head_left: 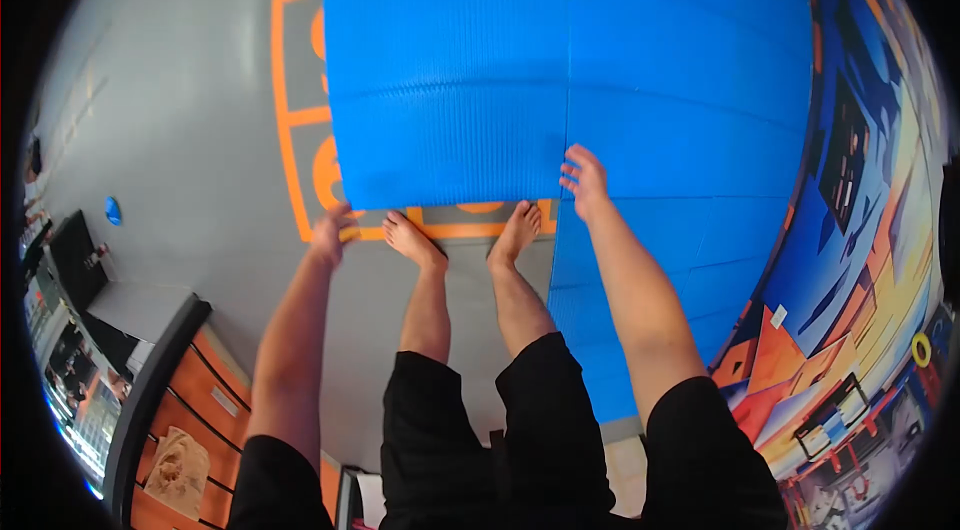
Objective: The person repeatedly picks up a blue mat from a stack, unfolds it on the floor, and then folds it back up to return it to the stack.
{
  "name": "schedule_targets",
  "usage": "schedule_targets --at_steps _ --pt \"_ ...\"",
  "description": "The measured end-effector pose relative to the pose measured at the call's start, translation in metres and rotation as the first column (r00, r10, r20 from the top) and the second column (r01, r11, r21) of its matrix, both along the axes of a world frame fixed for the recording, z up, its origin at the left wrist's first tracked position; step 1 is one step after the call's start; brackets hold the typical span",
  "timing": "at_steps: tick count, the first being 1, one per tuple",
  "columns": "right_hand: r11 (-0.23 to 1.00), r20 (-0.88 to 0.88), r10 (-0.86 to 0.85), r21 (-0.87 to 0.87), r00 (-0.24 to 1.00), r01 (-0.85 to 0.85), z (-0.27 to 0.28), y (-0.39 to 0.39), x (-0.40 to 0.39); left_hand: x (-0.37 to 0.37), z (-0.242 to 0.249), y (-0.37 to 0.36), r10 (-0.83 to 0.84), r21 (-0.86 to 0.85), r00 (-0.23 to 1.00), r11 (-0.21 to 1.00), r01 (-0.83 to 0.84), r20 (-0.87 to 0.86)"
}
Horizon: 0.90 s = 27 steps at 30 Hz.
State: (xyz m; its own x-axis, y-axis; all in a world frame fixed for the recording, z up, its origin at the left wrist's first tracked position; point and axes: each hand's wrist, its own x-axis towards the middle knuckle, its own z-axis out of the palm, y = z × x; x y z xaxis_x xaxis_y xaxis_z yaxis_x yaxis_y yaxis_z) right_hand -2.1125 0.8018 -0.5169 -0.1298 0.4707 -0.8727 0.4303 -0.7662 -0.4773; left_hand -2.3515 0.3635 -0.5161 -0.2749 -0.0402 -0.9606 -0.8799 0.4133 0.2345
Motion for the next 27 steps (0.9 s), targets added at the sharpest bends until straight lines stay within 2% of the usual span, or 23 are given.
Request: schedule_targets --at_steps 1,3,5,7,9,11,13,16,17,18,20,24,26,27 --pt "0.999 0.07 0.03 0.031 0.997 -0.033 -0.032 0.002 0.001 -0.012 -0.025 0.009 -0.085 0.047 0.995 0.995 0.087 -0.047" --pt "0.97 0.235 0.194 0.096 0.952 -0.221 -0.085 0.006 -0.005 -0.033 -0.085 0.019 -0.068 -0.003 0.995 0.998 0.068 -0.066" --pt "0.89 0.341 0.385 0.11 0.858 -0.443 -0.133 0.015 -0.007 -0.051 -0.135 0.02 -0.109 -0.052 0.985 0.993 0.103 -0.133" --pt "0.797 0.414 0.397 0.288 0.819 -0.532 -0.189 0.02 0.002 -0.07 -0.179 0.019 -0.177 -0.103 0.965 0.982 0.16 -0.194" --pt "0.79 0.397 0.416 0.288 0.818 -0.542 -0.184 0.016 -0.017 -0.08 -0.205 0.01 -0.214 -0.143 0.945 0.973 0.183 -0.248" --pt "0.738 0.49 0.445 0.272 0.749 -0.617 -0.213 0.019 -0.018 -0.083 -0.207 0.014 -0.206 -0.164 0.941 0.972 0.166 -0.268" --pt "0.764 0.492 0.466 0.195 0.736 -0.614 -0.211 0.027 -0.026 -0.084 -0.204 0.026 -0.134 -0.108 0.942 0.989 0.105 -0.307" --pt "0.81 0.493 0.458 0.113 0.74 -0.576 -0.194 0.043 -0.038 -0.101 -0.203 0.017 -0.143 -0.114 0.955 0.987 0.117 -0.261" --pt "0.835 0.489 0.436 0.092 0.755 -0.542 -0.19 0.047 -0.039 -0.106 -0.2 0.014 -0.033 -0.009 0.976 0.999 0.032 -0.217" --pt "0.833 0.489 0.44 0.09 0.753 -0.546 -0.195 0.059 -0.03 -0.109 -0.202 0.005 -0.03 -0.011 0.976 1.0 0.028 -0.216" --pt "0.912 0.221 0.409 -0.068 0.885 -0.404 -0.212 0.085 -0.008 -0.111 -0.208 -0.012 0.252 0.184 0.951 0.958 -0.219 -0.181" --pt "0.975 0.147 0.195 0.083 0.97 -0.208 -0.166 0.056 0.023 -0.089 -0.156 -0.018 0.314 0.296 0.903 0.928 -0.226 -0.295" --pt "0.938 0.164 0.228 0.226 0.96 -0.262 -0.131 0.037 0.04 -0.064 -0.123 -0.03 0.308 0.316 0.863 0.93 -0.186 -0.4" --pt "0.872 0.2 0.284 0.352 0.938 -0.34 -0.097 0.01 0.043 -0.051 -0.112 -0.05 0.257 0.291 0.878 0.946 -0.143 -0.404"
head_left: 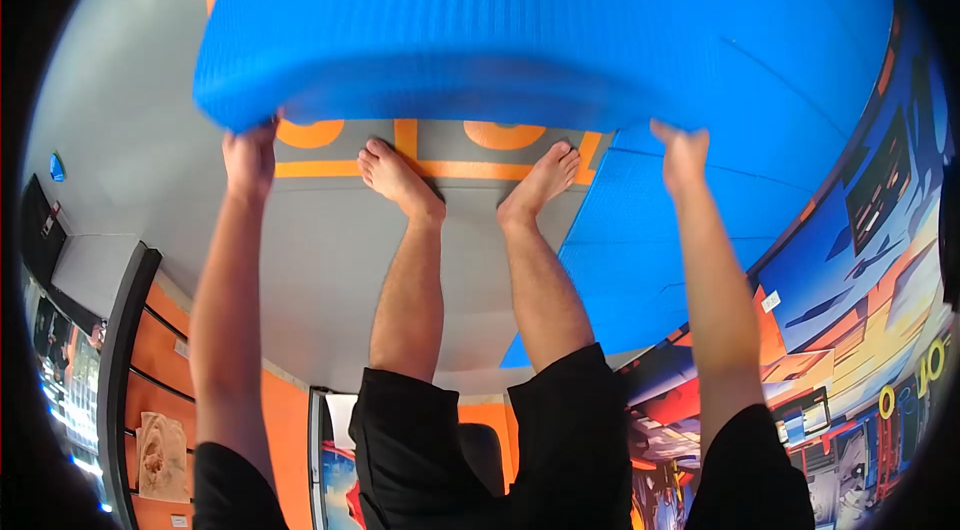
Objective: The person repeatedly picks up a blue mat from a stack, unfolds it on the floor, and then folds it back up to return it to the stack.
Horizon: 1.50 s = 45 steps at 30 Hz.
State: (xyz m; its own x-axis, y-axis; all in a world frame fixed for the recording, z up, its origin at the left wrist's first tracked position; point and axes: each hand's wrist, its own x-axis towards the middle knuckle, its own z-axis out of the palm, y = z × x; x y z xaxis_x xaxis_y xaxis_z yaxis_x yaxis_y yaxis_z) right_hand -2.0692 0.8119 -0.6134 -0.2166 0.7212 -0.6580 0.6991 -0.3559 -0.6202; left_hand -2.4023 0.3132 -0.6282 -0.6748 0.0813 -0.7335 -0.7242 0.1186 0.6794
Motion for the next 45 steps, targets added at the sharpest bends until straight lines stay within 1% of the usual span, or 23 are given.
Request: schedule_targets --at_steps 1,2,3,5,7,9,11,13,17,19,21,22,24,25,27,29,31,33,36,38,40,43,45 --pt "1.0 0.048 0.023 0.005 0.999 -0.023 0.027 -0.018 0.011 0.019 0.033 0.009 0.089 0.013 0.996 0.996 -0.089 -0.019" --pt "0.997 0.011 -0.013 0.073 1.0 0.013 0.044 -0.039 0.031 0.038 0.032 -0.034 0.045 0.047 0.999 0.998 -0.044 -0.017" --pt "0.962 0.163 0.207 0.145 0.965 -0.231 0.042 -0.044 0.079 0.056 0.048 -0.044 0.15 -0.018 0.989 0.989 -0.15 0.015" --pt "0.937 0.282 0.24 0.184 0.929 -0.298 0.056 -0.066 0.119 0.078 0.089 -0.051 0.164 -0.01 0.983 0.987 -0.163 0.083" --pt "0.98 0.225 0.16 0.076 0.961 -0.181 0.063 -0.06 0.149 0.08 0.081 -0.095 -0.36 -0.235 0.923 0.917 0.323 -0.135" --pt "0.997 0.184 0.074 -0.044 0.98 -0.067 0.074 -0.054 0.129 0.048 0.094 -0.063 -0.416 -0.283 0.882 0.893 0.351 -0.22" --pt "0.925 -0.048 0.373 0.09 0.926 -0.368 0.102 -0.042 0.029 0.007 0.117 -0.009 -0.474 -0.337 0.824 0.865 0.371 -0.31" --pt "0.793 -0.055 0.55 0.346 0.833 -0.501 0.089 -0.022 -0.008 -0.025 0.095 0.006 -0.428 -0.281 0.853 0.893 0.35 -0.297" --pt "0.976 -0.231 0.218 0.058 0.948 -0.21 0.026 0.047 -0.067 -0.088 0.045 0.067 -0.236 -0.128 0.872 0.971 0.2 -0.428" --pt "0.962 -0.198 0.25 0.164 0.948 -0.22 0.008 0.063 -0.108 -0.102 0.04 0.099 -0.365 -0.22 0.882 0.925 0.309 -0.297" --pt "0.959 0.092 0.234 0.141 0.968 -0.245 -0.022 0.083 -0.131 -0.109 0.021 0.115 -0.434 -0.328 0.883 0.873 0.361 -0.182" --pt "0.96 0.097 0.234 0.134 0.967 -0.245 -0.033 0.088 -0.141 -0.114 0.011 0.117 -0.441 -0.365 0.888 0.854 0.371 -0.129" --pt "0.942 0.325 0.22 0.172 0.92 -0.287 -0.051 0.093 -0.152 -0.12 -0.009 0.114 -0.44 -0.408 0.897 0.826 0.39 -0.033" --pt "0.943 0.328 0.222 0.168 0.918 -0.288 -0.058 0.092 -0.15 -0.119 -0.017 0.11 -0.433 -0.422 0.902 0.817 0.393 0.002" --pt "0.936 0.314 0.346 -0.054 0.884 -0.347 -0.062 0.08 -0.146 -0.116 -0.034 0.097 -0.415 -0.453 0.909 0.804 0.385 0.037" --pt "0.935 0.368 0.351 -0.091 0.861 -0.343 -0.059 0.059 -0.136 -0.111 -0.052 0.084 -0.413 -0.487 0.91 0.789 0.375 0.032" --pt "0.942 0.199 0.328 -0.142 0.923 -0.304 -0.071 0.041 -0.12 -0.095 -0.068 0.066 -0.417 -0.543 0.907 0.749 0.38 0.06" --pt "0.945 0.181 0.317 -0.147 0.931 -0.293 -0.088 0.027 -0.111 -0.079 -0.08 0.05 -0.566 -0.579 0.812 0.618 0.533 0.143" --pt "0.958 0.288 0.277 -0.162 0.917 -0.238 -0.101 0.015 -0.105 -0.058 -0.078 0.052 -0.423 -0.512 0.888 0.73 0.452 0.181" --pt "0.955 0.15 0.106 -0.29 0.983 -0.058 -0.088 0.015 -0.107 -0.05 -0.073 0.047 -0.34 -0.455 0.903 0.781 0.427 0.264" --pt "0.965 0.143 0.078 -0.261 0.987 -0.038 -0.083 0.022 -0.091 -0.057 -0.075 0.022 -0.21 -0.305 0.907 0.893 0.33 0.365" --pt "0.977 0.111 0.018 -0.212 0.994 0.006 -0.065 0.023 -0.062 -0.038 -0.075 -0.019 -0.126 -0.223 0.962 0.958 0.182 0.242" --pt "0.989 0.086 0.062 -0.141 0.994 -0.05 -0.033 0.007 -0.038 -0.006 -0.038 -0.015 0.061 -0.245 0.995 0.969 -0.04 0.081"
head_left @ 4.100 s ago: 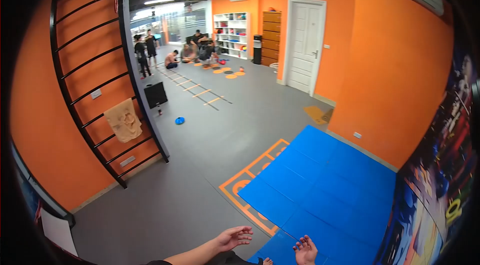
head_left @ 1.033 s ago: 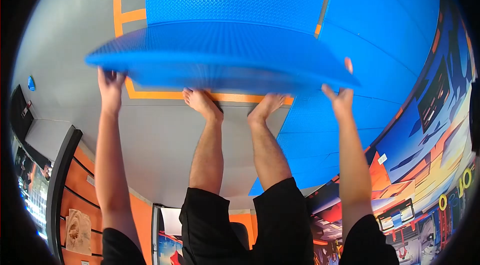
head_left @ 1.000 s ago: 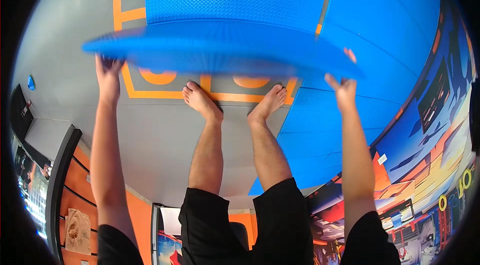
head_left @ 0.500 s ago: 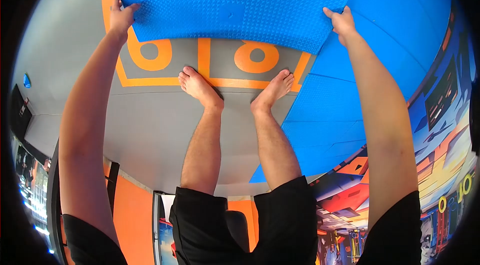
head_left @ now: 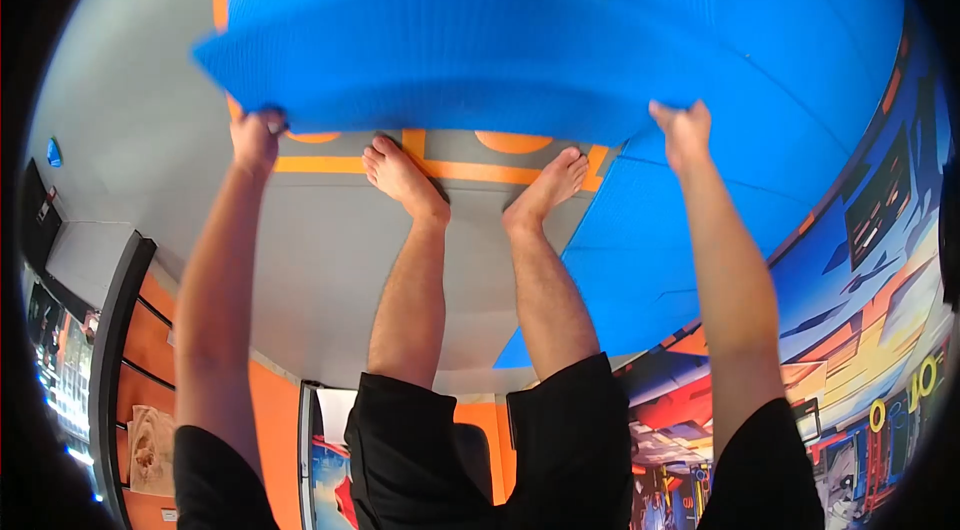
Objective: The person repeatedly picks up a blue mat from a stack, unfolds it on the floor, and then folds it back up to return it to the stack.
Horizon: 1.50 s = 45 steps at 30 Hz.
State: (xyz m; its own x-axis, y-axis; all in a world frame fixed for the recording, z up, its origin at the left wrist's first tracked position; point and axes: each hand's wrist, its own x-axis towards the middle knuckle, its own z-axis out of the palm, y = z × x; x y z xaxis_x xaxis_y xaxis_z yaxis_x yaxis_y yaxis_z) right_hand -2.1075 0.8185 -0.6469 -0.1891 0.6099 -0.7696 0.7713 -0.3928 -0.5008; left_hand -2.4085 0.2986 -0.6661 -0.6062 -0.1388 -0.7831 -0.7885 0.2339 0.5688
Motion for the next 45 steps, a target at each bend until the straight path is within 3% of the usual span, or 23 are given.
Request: schedule_targets --at_steps 2,4,5,6,8,10,11,12,14,16,19,22,24,25,26,28,29,31,33,36,39,44,45 --pt "0.998 -0.031 0.042 0.045 0.999 -0.041 0.041 -0.019 0.022 0.031 0.011 -0.041 -0.007 0.125 0.996 0.992 0.018 -0.086" --pt "0.985 0.134 -0.128 0.133 0.983 0.11 0.07 -0.042 0.052 0.065 0.029 -0.077 0.007 0.139 0.996 0.99 0.006 -0.089" --pt "0.945 -0.017 -0.322 0.055 0.947 0.322 0.077 -0.044 0.073 0.083 0.06 -0.044 0.099 0.06 0.96 0.994 -0.086 -0.263" --pt "0.909 -0.089 -0.415 0.003 0.905 0.417 0.087 -0.044 0.077 0.094 0.049 -0.103 -0.306 0.063 0.919 0.942 0.331 -0.249" --pt "0.831 -0.178 -0.556 -0.144 0.812 0.538 0.115 -0.048 0.067 0.116 0.032 -0.138 0.074 0.512 0.963 0.856 0.071 -0.258" --pt "0.792 -0.194 -0.606 -0.232 0.771 0.564 0.121 -0.048 0.057 0.081 0.076 -0.086 0.153 0.338 0.963 0.938 -0.072 -0.22" --pt "0.949 -0.085 -0.315 -0.058 0.945 0.31 0.114 -0.045 0.053 0.064 0.088 -0.064 0.238 0.142 0.952 0.967 -0.213 -0.193" --pt "0.997 0.08 0.0 0.072 0.997 -0.006 0.104 -0.042 0.05 0.05 0.074 -0.067 0.123 0.062 0.963 0.992 -0.111 -0.241" --pt "0.978 -0.236 0.053 0.209 0.97 -0.002 0.085 -0.04 0.012 0.016 0.063 -0.034 0.074 0.065 0.947 0.996 -0.056 -0.313" --pt "0.949 -0.266 0.169 0.303 0.949 -0.084 0.056 -0.032 -0.023 -0.015 0.051 -0.008 0.047 0.036 0.983 0.999 -0.041 -0.178" --pt "0.965 -0.309 0.117 0.261 0.944 -0.034 0.019 -0.028 -0.062 -0.037 -0.003 -0.003 -0.12 -0.006 0.966 0.993 0.121 -0.229" --pt "0.991 -0.049 0.094 0.101 0.994 -0.089 0.001 -0.029 -0.077 -0.031 -0.035 0.016 -0.072 -0.125 0.97 0.991 0.043 -0.234" --pt "0.952 0.221 0.266 -0.212 0.938 -0.22 -0.007 -0.032 -0.079 0.004 -0.062 0.031 -0.415 -0.647 0.883 0.739 0.187 -0.22" --pt "0.871 0.344 0.491 -0.225 0.801 -0.437 -0.036 -0.024 -0.063 0.023 -0.061 0.044 -0.419 -0.65 0.881 0.736 0.187 -0.221" --pt "0.872 0.341 0.489 -0.229 0.803 -0.434 -0.043 -0.029 -0.068 0.046 -0.07 0.046 -0.241 -0.518 0.966 0.841 0.158 -0.096" --pt "0.512 0.583 0.491 0.407 0.647 -0.756 -0.054 -0.04 -0.085 0.098 -0.101 0.042 0.089 -0.255 0.968 0.967 -0.027 0.235" --pt "0.504 0.491 0.558 0.441 0.669 -0.743 -0.051 -0.043 -0.105 0.122 -0.115 0.042 0.214 -0.144 0.882 0.975 -0.168 0.419" --pt "0.497 0.393 0.629 0.461 0.671 -0.735 -0.055 -0.044 -0.136 0.155 -0.103 0.068 0.308 -0.073 0.738 0.94 -0.333 0.6" --pt "0.407 0.241 0.852 0.251 0.464 -0.878 -0.073 -0.045 -0.155 0.165 -0.066 0.108 0.438 -0.053 0.801 0.888 -0.458 0.409" --pt "0.268 0.473 0.835 0.097 0.282 -0.958 -0.061 -0.058 -0.169 0.177 -0.059 0.092 0.504 0.141 0.714 0.761 -0.633 0.486" --pt "0.316 0.301 0.918 -0.158 0.259 -0.936 -0.05 -0.047 -0.148 0.176 -0.016 0.068 0.396 0.349 0.764 0.716 -0.604 0.51" --pt "0.69 0.025 0.723 0.017 0.69 -0.724 0.091 -0.078 -0.078 0.147 0.148 0.056 0.279 0.433 0.894 0.798 -0.419 0.351" --pt "0.637 0.042 0.734 0.304 0.678 -0.709 0.137 -0.091 -0.07 0.138 0.19 0.055 0.273 0.426 0.899 0.808 -0.407 0.342"
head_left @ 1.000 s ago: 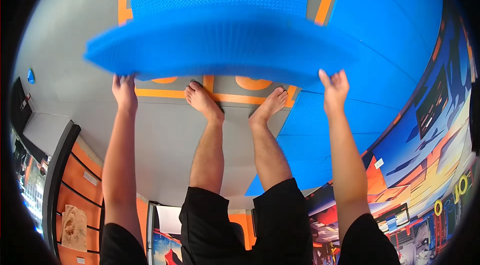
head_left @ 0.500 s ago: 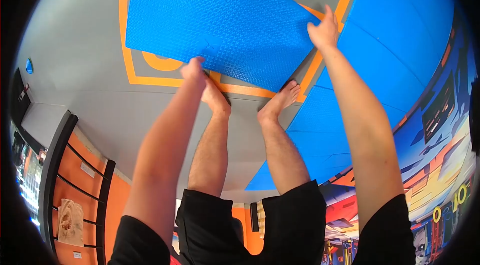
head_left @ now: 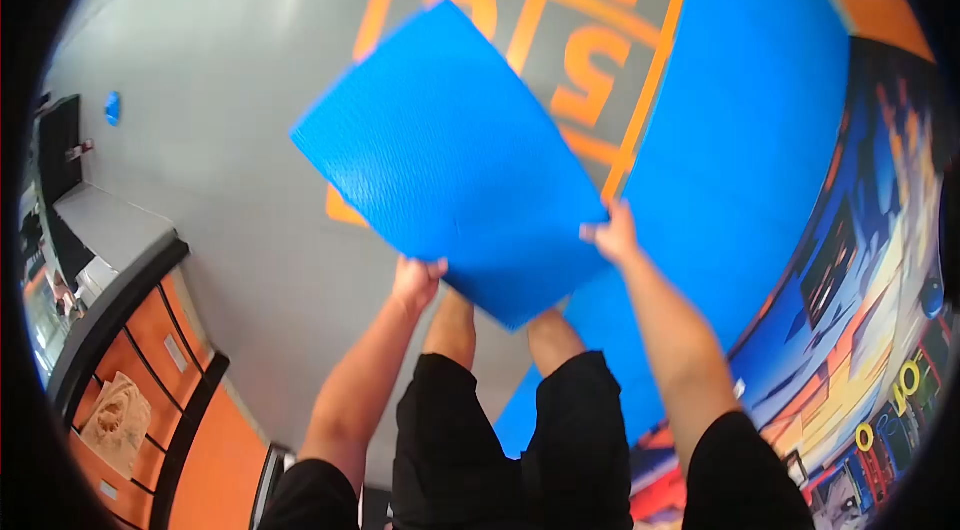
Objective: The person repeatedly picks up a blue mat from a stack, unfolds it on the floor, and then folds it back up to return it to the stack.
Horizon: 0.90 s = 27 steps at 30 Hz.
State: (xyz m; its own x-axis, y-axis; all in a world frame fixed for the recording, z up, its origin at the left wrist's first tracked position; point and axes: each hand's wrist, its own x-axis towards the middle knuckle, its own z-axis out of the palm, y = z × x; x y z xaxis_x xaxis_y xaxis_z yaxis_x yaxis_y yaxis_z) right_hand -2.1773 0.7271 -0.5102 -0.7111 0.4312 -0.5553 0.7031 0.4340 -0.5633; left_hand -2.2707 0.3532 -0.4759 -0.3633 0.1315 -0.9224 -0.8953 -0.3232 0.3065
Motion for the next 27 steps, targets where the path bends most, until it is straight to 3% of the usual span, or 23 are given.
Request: schedule_targets --at_steps 1,3,4,6,7,8,9,10,11,13,15,16,18,20,22,25,26,27 --pt "0.994 0.032 0.015 0.103 0.999 -0.018 0.042 -0.008 0.005 -0.009 0.039 -0.004 -0.008 0.021 1.0 1.0 0.009 -0.023" --pt "0.991 -0.087 -0.081 0.099 0.993 0.089 0.136 -0.027 0.002 -0.031 0.135 0.004 0.021 -0.064 0.999 0.998 -0.023 -0.032" --pt "0.983 -0.123 -0.106 0.135 0.987 0.122 0.177 -0.037 -0.002 -0.036 0.169 -0.006 -0.01 -0.021 0.998 1.0 0.009 -0.066" --pt "0.977 -0.119 -0.167 0.116 0.979 0.18 0.244 -0.05 -0.004 -0.043 0.243 -0.019 -0.027 0.015 0.989 0.999 0.03 -0.145" --pt "0.97 -0.107 -0.242 0.004 0.964 0.244 0.271 -0.056 -0.006 -0.043 0.276 -0.026 -0.044 -0.014 0.977 0.999 0.042 -0.208" --pt "0.982 -0.168 -0.19 -0.025 0.967 0.188 0.293 -0.059 -0.006 -0.047 0.325 -0.028 -0.035 -0.047 0.967 0.999 0.024 -0.251" --pt "0.995 -0.25 -0.098 -0.029 0.963 0.093 0.317 -0.063 -0.012 -0.045 0.337 -0.042 0.009 -0.022 0.961 1.0 -0.015 -0.275" --pt "0.998 -0.212 -0.032 -0.063 0.977 0.019 0.331 -0.063 -0.017 -0.038 0.35 -0.049 0.024 -0.049 0.925 0.998 -0.046 -0.38" --pt "0.991 -0.37 0.03 -0.108 0.928 -0.075 0.351 -0.068 -0.025 -0.032 0.361 -0.062 0.016 -0.062 0.914 0.997 -0.045 -0.405" --pt "0.915 -0.564 -0.051 -0.357 0.824 -0.188 0.376 -0.077 -0.046 -0.021 0.389 -0.073 0.084 -0.072 0.862 0.988 -0.138 -0.501" --pt "0.96 -0.743 0.188 0.001 0.642 -0.28 0.384 -0.084 -0.058 -0.001 0.419 -0.08 0.189 -0.062 0.804 0.961 -0.269 -0.563" --pt "0.936 -0.771 0.241 0.022 0.59 -0.352 0.404 -0.086 -0.068 0.01 0.443 -0.084 0.247 -0.038 0.794 0.946 -0.321 -0.556" --pt "0.904 -0.638 0.347 0.031 0.687 -0.427 0.455 -0.086 -0.081 0.048 0.483 -0.081 0.378 0.021 0.719 0.892 -0.452 -0.584" --pt "0.807 -0.758 0.44 0.099 0.481 -0.582 0.463 -0.08 -0.104 0.087 0.496 -0.069 0.487 0.063 0.635 0.82 -0.569 -0.6" --pt "0.705 -0.774 0.532 0.181 0.343 -0.685 0.464 -0.085 -0.118 0.14 0.489 -0.05 0.656 0.146 0.459 0.654 -0.743 -0.6" --pt "0.514 -0.858 0.492 0.147 0.15 -0.845 0.514 -0.111 -0.124 0.219 0.458 -0.017 0.804 0.119 0.289 0.403 -0.907 -0.52" --pt "0.418 -0.828 0.547 0.14 0.126 -0.897 0.531 -0.126 -0.121 0.247 0.481 0.002 0.864 0.242 0.12 0.266 -0.933 -0.488" --pt "0.313 -0.793 0.603 0.134 0.087 -0.94 0.544 -0.141 -0.119 0.276 0.485 0.009 0.874 0.254 0.027 0.171 -0.952 -0.486"
